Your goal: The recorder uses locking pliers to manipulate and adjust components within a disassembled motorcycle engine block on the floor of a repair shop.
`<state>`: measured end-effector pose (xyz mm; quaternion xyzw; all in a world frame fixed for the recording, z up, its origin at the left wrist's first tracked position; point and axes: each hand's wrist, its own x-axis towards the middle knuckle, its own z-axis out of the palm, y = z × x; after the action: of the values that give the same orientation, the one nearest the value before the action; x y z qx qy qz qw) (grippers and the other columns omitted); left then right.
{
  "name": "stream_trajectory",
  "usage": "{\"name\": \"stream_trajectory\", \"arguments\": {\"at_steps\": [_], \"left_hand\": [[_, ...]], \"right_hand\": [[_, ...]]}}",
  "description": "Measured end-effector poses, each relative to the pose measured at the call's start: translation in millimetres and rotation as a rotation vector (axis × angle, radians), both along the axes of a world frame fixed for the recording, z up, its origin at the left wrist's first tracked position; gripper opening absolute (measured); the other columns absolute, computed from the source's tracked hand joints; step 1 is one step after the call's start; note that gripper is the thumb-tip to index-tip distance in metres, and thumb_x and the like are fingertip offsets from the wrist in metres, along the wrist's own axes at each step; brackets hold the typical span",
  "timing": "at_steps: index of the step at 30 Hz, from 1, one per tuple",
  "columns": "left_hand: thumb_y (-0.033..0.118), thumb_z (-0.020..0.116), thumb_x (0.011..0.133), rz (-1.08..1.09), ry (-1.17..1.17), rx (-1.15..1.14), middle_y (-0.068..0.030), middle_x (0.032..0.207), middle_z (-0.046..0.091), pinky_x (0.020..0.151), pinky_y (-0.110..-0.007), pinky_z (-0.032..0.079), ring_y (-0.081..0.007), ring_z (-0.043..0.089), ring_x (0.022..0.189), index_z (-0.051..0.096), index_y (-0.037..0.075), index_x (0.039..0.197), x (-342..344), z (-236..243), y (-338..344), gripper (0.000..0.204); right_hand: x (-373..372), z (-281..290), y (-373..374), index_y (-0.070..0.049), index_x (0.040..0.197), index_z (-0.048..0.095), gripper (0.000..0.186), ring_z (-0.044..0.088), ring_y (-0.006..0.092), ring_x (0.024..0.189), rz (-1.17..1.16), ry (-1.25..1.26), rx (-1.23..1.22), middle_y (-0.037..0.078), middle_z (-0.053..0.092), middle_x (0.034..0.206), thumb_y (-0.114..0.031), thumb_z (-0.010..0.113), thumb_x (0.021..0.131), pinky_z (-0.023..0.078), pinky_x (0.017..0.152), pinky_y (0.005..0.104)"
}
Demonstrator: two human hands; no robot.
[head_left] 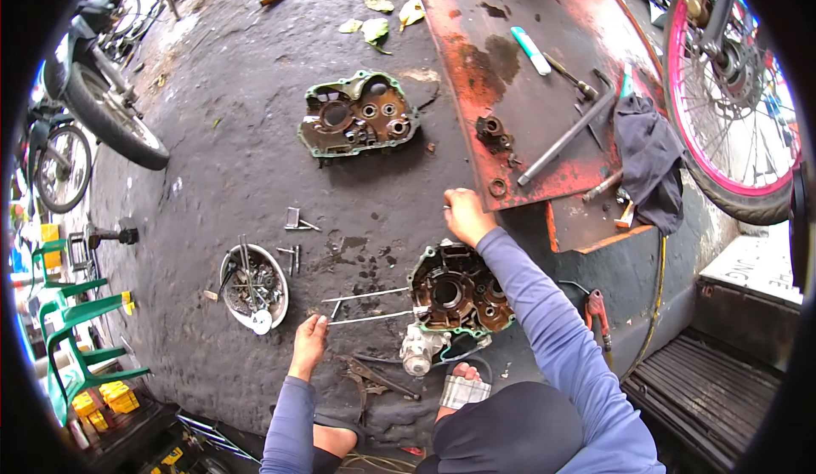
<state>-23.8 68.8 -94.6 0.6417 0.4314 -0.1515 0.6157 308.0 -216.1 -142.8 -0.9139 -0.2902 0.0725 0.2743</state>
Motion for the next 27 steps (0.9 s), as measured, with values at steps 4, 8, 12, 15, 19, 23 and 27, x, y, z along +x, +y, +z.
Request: {"name": "stream_trajectory", "arguments": {"at_steps": [4, 8, 12, 15, 19, 23, 27], "left_hand": [[0.029, 0.052, 0.101, 0.115, 0.125, -0.132, 0.0055, 0.060, 0.041, 0.045, -0.025, 0.030, -0.0060, 0.034, 0.048, 0.049, 0.012, 0.074, 0, 20, 15, 0.032], [0.032, 0.054, 0.100, 0.075, 0.155, -0.263, 0.0035, 0.055, 0.043, 0.042, -0.025, 0.031, -0.0071, 0.035, 0.043, 0.048, 0.011, 0.067, 7, 16, 20, 0.040], [0.026, 0.057, 0.099, -0.054, -0.012, -0.069, -0.0009, 0.066, 0.056, 0.051, -0.024, 0.041, -0.0086, 0.050, 0.054, 0.058, 0.007, 0.080, -2, 7, 23, 0.027], [0.018, 0.058, 0.098, -0.045, -0.075, -0.111, -0.0011, 0.074, 0.060, 0.059, -0.023, 0.045, -0.0086, 0.055, 0.062, 0.060, 0.005, 0.089, -1, 5, 20, 0.016], [0.013, 0.061, 0.096, -0.087, -0.162, -0.061, 0.0000, 0.078, 0.062, 0.063, -0.023, 0.047, -0.0083, 0.058, 0.069, 0.062, 0.004, 0.093, -23, -5, 32, 0.009], [0.013, 0.064, 0.094, 0.084, -0.237, -0.130, -0.0017, 0.082, 0.065, 0.070, -0.026, 0.051, -0.0112, 0.062, 0.075, 0.064, 0.005, 0.098, -24, -14, 22, 0.009], [0.013, 0.065, 0.093, 0.442, -0.342, -0.292, -0.0028, 0.084, 0.067, 0.068, -0.025, 0.052, -0.0114, 0.062, 0.073, 0.065, 0.004, 0.099, -24, -23, -7, 0.010]], "right_hand": [[-43, 99, 18, -0.002, 0.096, 0.061, 0.014, 0.062, 0.0348, 0.091, 0.110, 0.250, 0.336, 0.017, 0.062, 0.097, -0.010, 0.062, 0.086, 0.049, 0.081, 0.0440], [-40, 177, -15, -0.004, 0.097, 0.065, 0.016, 0.061, 0.0302, 0.091, -0.026, -0.058, 0.479, 0.012, 0.061, 0.095, -0.010, 0.067, 0.083, 0.048, 0.081, 0.0389], [-3, 191, -28, -0.005, 0.095, 0.067, 0.015, 0.057, 0.0292, 0.086, -0.251, -0.153, 0.347, 0.011, 0.059, 0.089, -0.008, 0.068, 0.081, 0.047, 0.077, 0.0391], [8, 180, -30, -0.003, 0.097, 0.066, 0.017, 0.055, 0.0300, 0.084, -0.174, -0.291, 0.230, 0.011, 0.057, 0.088, -0.008, 0.068, 0.081, 0.046, 0.076, 0.0419], [-44, 189, -1, -0.002, 0.092, 0.062, 0.013, 0.058, 0.0312, 0.082, -0.180, -0.310, 0.355, 0.013, 0.060, 0.088, -0.011, 0.064, 0.082, 0.046, 0.074, 0.0430], [-139, 152, 51, -0.005, 0.081, 0.060, 0.011, 0.061, 0.0298, 0.080, 0.497, 0.142, 0.400, 0.010, 0.059, 0.080, -0.014, 0.066, 0.077, 0.050, 0.074, 0.0417], [-192, 96, 108, -0.002, 0.096, 0.060, 0.022, 0.060, 0.0293, 0.093, 0.711, 0.173, 0.185, 0.012, 0.060, 0.095, -0.019, 0.063, 0.082, 0.049, 0.081, 0.0415]]}}
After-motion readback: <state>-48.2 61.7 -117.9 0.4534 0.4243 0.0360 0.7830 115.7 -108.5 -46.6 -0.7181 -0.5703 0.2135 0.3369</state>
